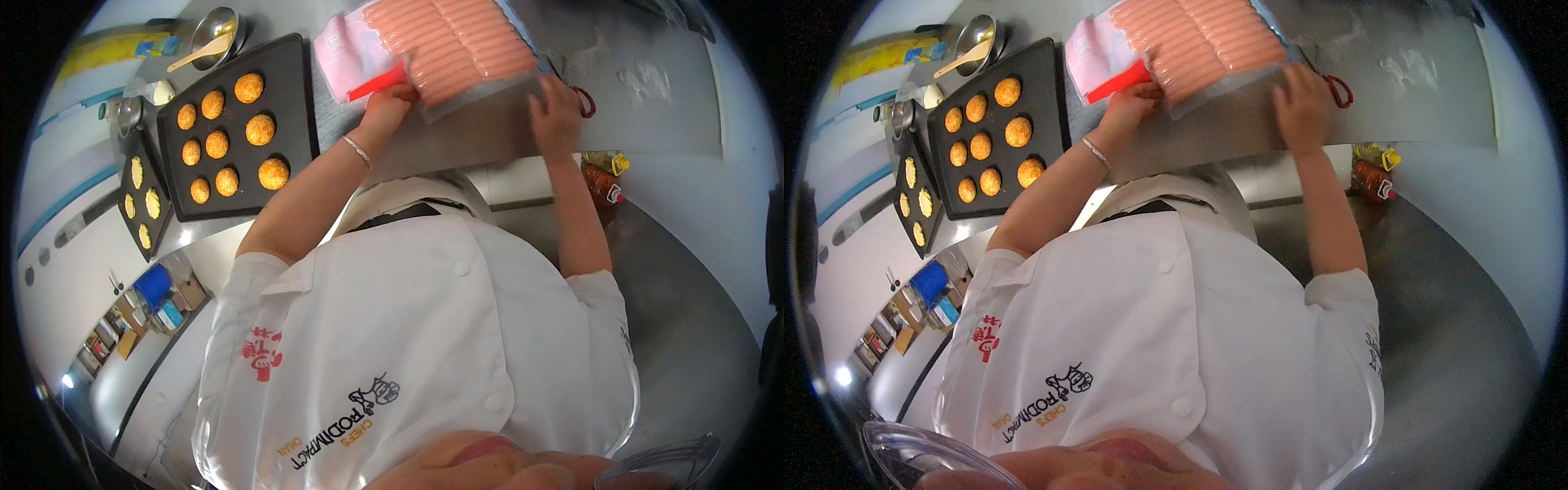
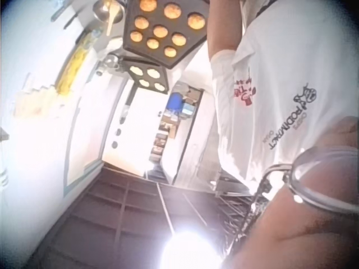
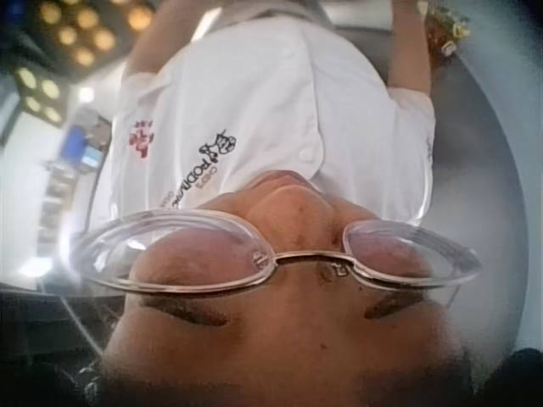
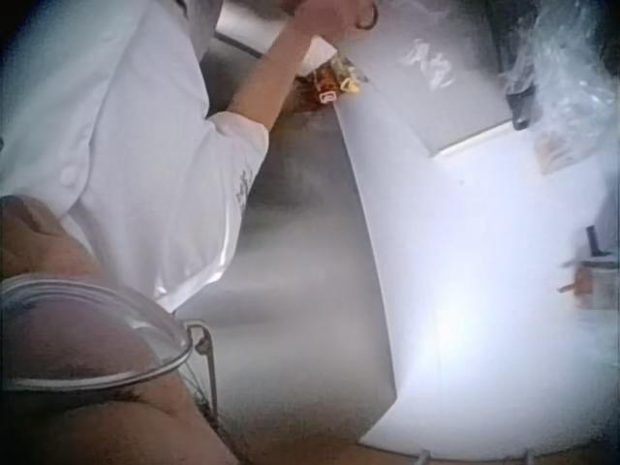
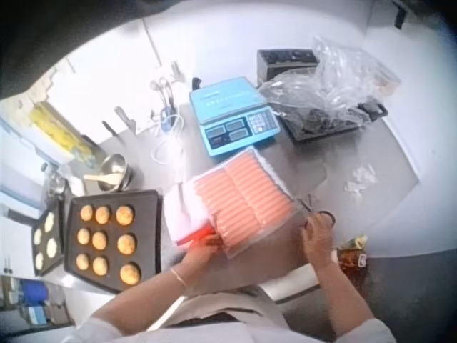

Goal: The person brushes egg wash onto unbaked pastries on a tray, retrieves a package of sausages, cuts them into small pieces, and places the pieces onto baked round pastries on a second tray. The person handles trays, a pastry brush, a knife, and sausages.

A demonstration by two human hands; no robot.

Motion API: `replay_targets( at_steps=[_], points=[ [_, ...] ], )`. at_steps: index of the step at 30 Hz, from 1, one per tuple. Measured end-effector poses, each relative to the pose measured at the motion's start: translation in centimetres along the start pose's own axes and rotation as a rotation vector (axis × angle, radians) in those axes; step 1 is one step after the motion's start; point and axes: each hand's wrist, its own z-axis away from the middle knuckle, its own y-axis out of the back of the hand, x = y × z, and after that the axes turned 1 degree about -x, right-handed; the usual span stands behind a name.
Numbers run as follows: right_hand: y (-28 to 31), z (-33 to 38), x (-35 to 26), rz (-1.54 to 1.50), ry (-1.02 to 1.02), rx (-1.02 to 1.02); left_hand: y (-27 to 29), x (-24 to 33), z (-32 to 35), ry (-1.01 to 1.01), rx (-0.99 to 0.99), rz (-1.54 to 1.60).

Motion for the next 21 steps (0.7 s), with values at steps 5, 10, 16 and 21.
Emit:
replay_targets(
  at_steps=[5,10,16,21],
  points=[
    [-4.6,-2.9,-4.2,-0.096,0.087,-0.032,-4.4,5.3,0.1,0.354,0.239,0.187],
    [-5.7,-3.1,-3.9,-0.04,0.124,-0.085,-3.4,3.7,-1.6,0.397,0.261,0.383],
    [-4.7,-3.8,-3.8,-0.058,0.092,-0.089,-2.5,4.4,1.0,-0.114,0.252,-0.239],
    [-5.9,-6.5,-4.5,-0.102,0.177,-0.021,-0.3,5.0,2.8,-0.938,0.414,-1.618]
  ],
)
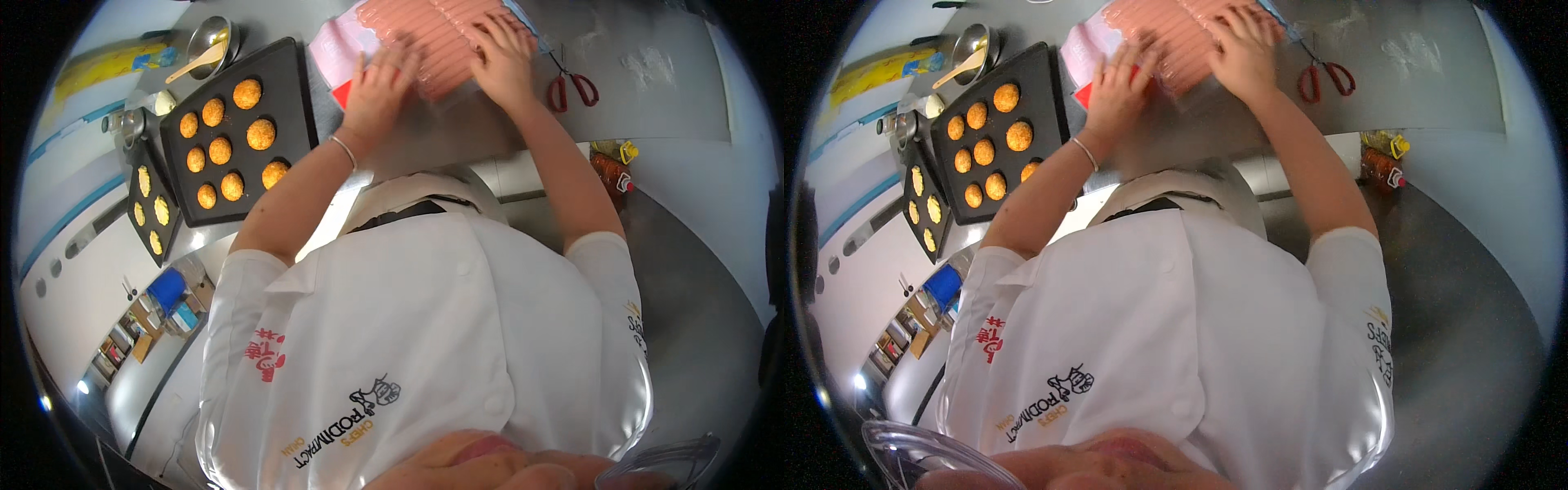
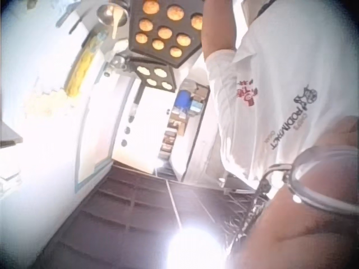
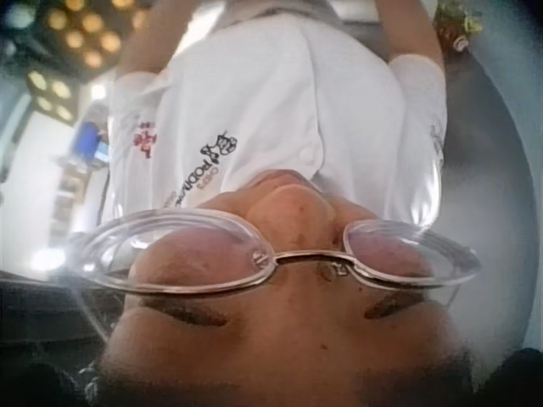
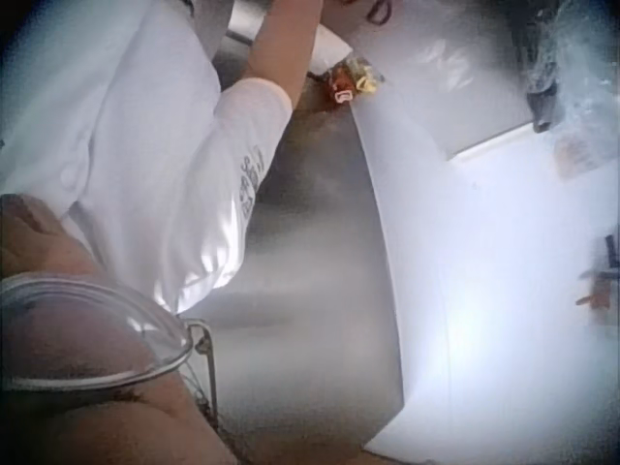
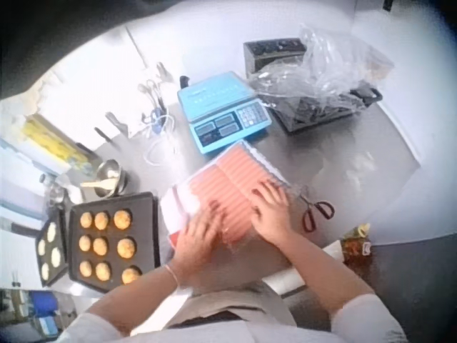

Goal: The person brushes egg wash onto unbaked pastries on a tray, retrieves a package of sausages, cuts them into small pieces, and places the pieces onto baked round pastries on a second tray. The person handles trays, a pastry brush, a knife, and sausages.

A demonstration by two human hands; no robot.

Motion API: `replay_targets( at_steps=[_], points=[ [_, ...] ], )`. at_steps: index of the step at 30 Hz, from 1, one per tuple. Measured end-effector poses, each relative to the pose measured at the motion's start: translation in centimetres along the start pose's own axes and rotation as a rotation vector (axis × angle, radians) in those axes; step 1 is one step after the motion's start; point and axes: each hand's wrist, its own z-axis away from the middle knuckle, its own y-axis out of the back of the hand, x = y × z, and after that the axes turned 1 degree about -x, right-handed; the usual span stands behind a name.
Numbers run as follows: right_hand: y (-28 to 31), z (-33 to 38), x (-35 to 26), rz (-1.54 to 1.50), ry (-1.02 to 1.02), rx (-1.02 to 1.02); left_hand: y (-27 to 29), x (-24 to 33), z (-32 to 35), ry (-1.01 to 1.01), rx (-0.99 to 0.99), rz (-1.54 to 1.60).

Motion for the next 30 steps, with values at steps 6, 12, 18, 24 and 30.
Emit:
replay_targets(
  at_steps=[6,12,18,24,30],
  points=[
    [-2.2,-2.6,-3.9,0.151,-0.083,-0.032,-2.8,-3.7,-2.2,0.062,-0.551,-0.002],
    [-3.1,-2.2,-3.1,0.138,-0.103,0.004,0.9,-8.9,-5.4,0.196,-0.622,0.082],
    [-3.4,-2.3,-2.5,0.143,-0.041,-0.023,-0.7,-11.4,-5.8,0.428,-0.608,0.584],
    [0.3,-2.5,-6.3,0.002,-0.027,-0.222,2.5,-4.4,-4.8,0.614,-0.654,0.998],
    [0.8,-1.4,-5.6,0.047,-0.036,-0.085,3.8,0.8,-5.0,0.888,-0.515,1.498]
  ],
)
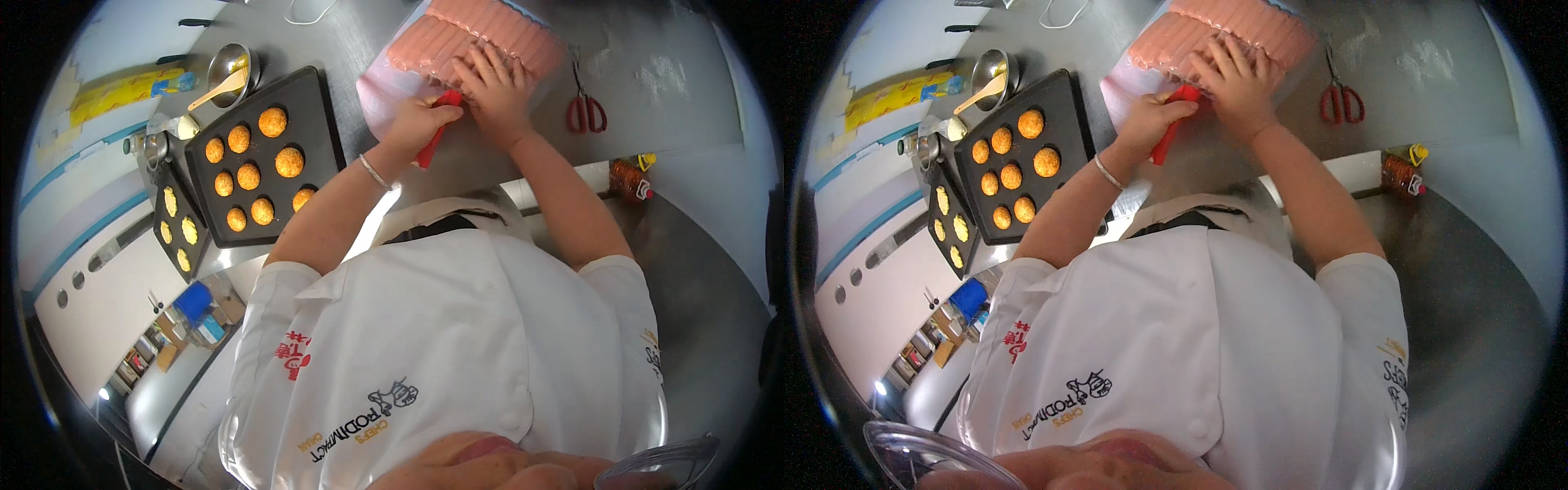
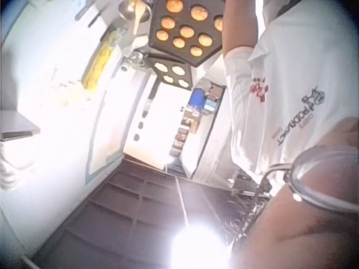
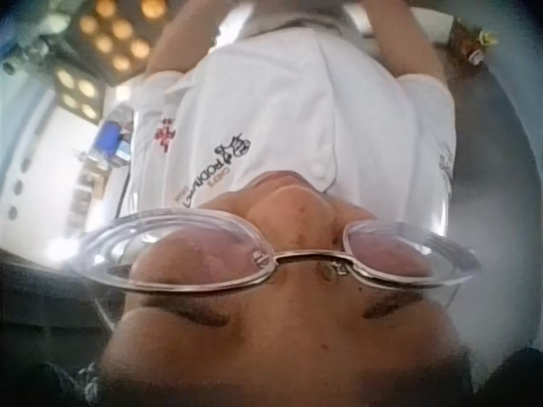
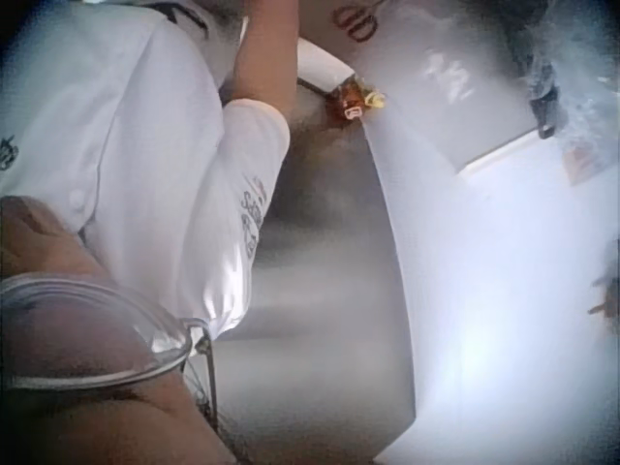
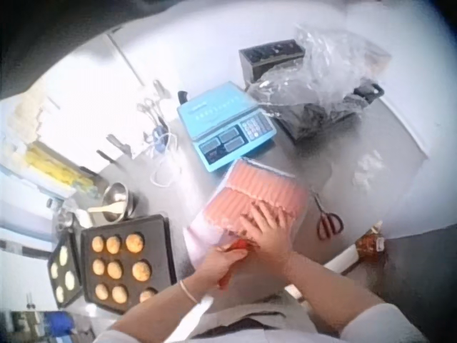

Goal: The person brushes egg wash onto unbaked pastries on a tray, retrieves a package of sausages, cuts them into small pieces, and places the pieces onto baked round pastries on a second tray. The person handles trays, a pastry brush, a knife, and sausages.

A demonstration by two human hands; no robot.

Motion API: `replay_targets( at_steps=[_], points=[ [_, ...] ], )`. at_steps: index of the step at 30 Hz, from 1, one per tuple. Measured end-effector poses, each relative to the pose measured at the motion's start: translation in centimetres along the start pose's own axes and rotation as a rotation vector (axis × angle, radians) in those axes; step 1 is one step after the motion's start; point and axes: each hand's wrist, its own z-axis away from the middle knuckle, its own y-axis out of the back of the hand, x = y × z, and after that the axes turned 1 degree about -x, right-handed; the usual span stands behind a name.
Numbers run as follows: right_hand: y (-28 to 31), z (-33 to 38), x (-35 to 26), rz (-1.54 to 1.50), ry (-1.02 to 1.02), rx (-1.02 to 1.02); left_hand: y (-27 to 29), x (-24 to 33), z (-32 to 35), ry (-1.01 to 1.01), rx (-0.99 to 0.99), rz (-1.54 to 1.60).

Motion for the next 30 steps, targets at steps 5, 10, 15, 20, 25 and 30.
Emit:
replay_targets(
  at_steps=[5,10,15,20,25,30],
  points=[
    [-1.6,2.8,3.7,0.117,0.117,0.054,2.0,2.1,3.1,0.103,-0.063,0.288],
    [-1.4,3.4,6.4,0.277,0.186,-0.045,8.9,2.3,4.0,0.041,0.059,0.225],
    [-0.3,3.4,6.1,0.273,0.162,-0.052,14.0,3.2,3.7,-0.029,0.129,0.279],
    [1.9,2.9,4.3,0.099,0.081,-0.117,15.6,-3.4,-0.1,-0.115,0.118,-0.444],
    [0.5,4.6,3.6,0.071,-0.098,-0.028,10.5,-6.6,-2.1,-0.21,0.11,-0.394],
    [1.6,4.5,6.0,0.217,-0.074,0.06,4.7,-5.3,-3.8,-0.162,-0.155,-0.025]
  ],
)
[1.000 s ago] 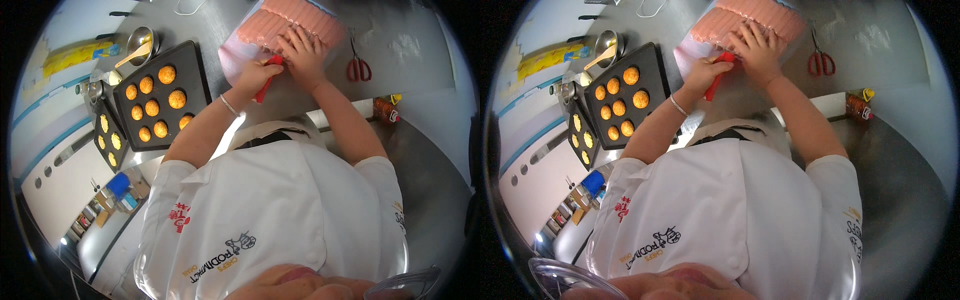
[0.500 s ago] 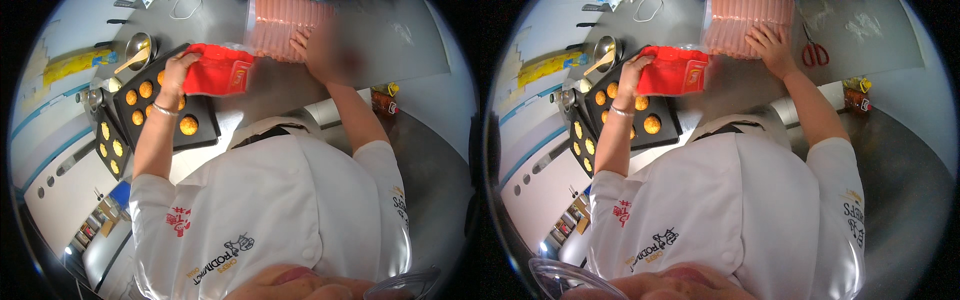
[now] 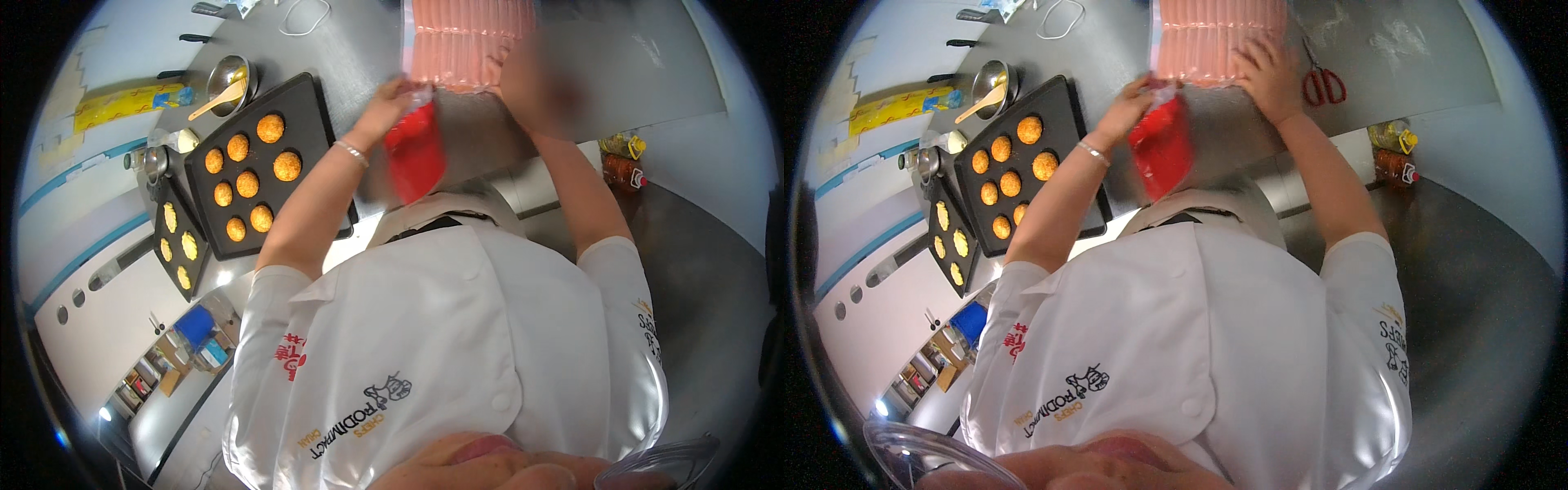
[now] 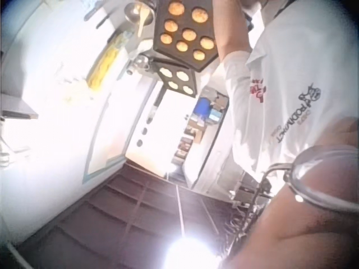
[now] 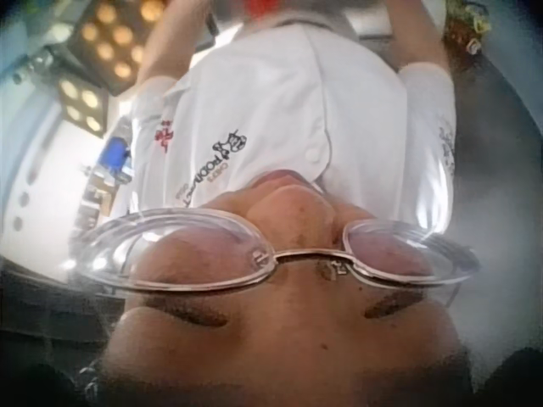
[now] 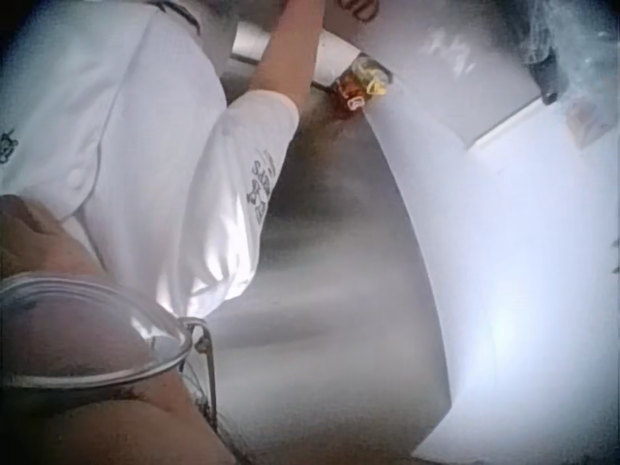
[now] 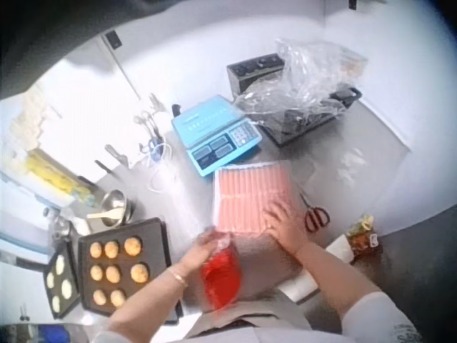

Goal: The person brushes egg wash onto unbaked pastries on a tray, retrieves a package of sausages, cuts them into small pieces, and places the pieces onto baked round pastries on a second tray. The person handles trays, a pastry brush, a knife, and sausages.

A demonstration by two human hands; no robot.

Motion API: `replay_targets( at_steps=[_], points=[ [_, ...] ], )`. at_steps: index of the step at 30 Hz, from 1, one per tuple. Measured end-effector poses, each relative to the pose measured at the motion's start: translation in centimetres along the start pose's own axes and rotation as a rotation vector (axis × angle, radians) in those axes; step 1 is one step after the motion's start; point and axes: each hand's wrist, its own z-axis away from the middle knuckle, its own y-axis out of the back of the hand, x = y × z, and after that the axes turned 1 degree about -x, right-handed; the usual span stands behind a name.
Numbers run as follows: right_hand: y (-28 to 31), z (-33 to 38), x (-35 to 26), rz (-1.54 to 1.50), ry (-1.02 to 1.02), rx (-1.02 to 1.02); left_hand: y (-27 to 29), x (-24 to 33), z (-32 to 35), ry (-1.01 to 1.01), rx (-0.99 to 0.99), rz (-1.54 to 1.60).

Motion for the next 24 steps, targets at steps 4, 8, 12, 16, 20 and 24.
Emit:
replay_targets(
  at_steps=[4,8,12,16,20,24],
  points=[
    [1.7,-1.0,2.1,0.091,-0.361,0.092,-4.8,0.5,-2.6,0.087,-0.034,0.028],
    [-1.8,-0.5,5.0,-0.291,-0.446,0.013,-7.6,-0.1,-3.9,0.127,-0.136,0.134],
    [-4.4,-0.8,5.6,-0.773,-0.825,0.052,-8.9,0.8,-4.1,0.108,-0.167,0.23],
    [-5.0,-2.1,5.0,-1.168,-1.089,0.17,-8.4,1.1,-4.8,0.145,-0.182,0.221],
    [-4.6,-3.5,2.3,-1.343,-1.241,0.41,-8.1,0.5,-5.7,0.158,-0.177,0.167],
    [-4.3,-4.3,1.5,-1.301,-1.233,0.414,-7.9,0.5,-6.1,0.196,-0.197,0.118]
  ],
)
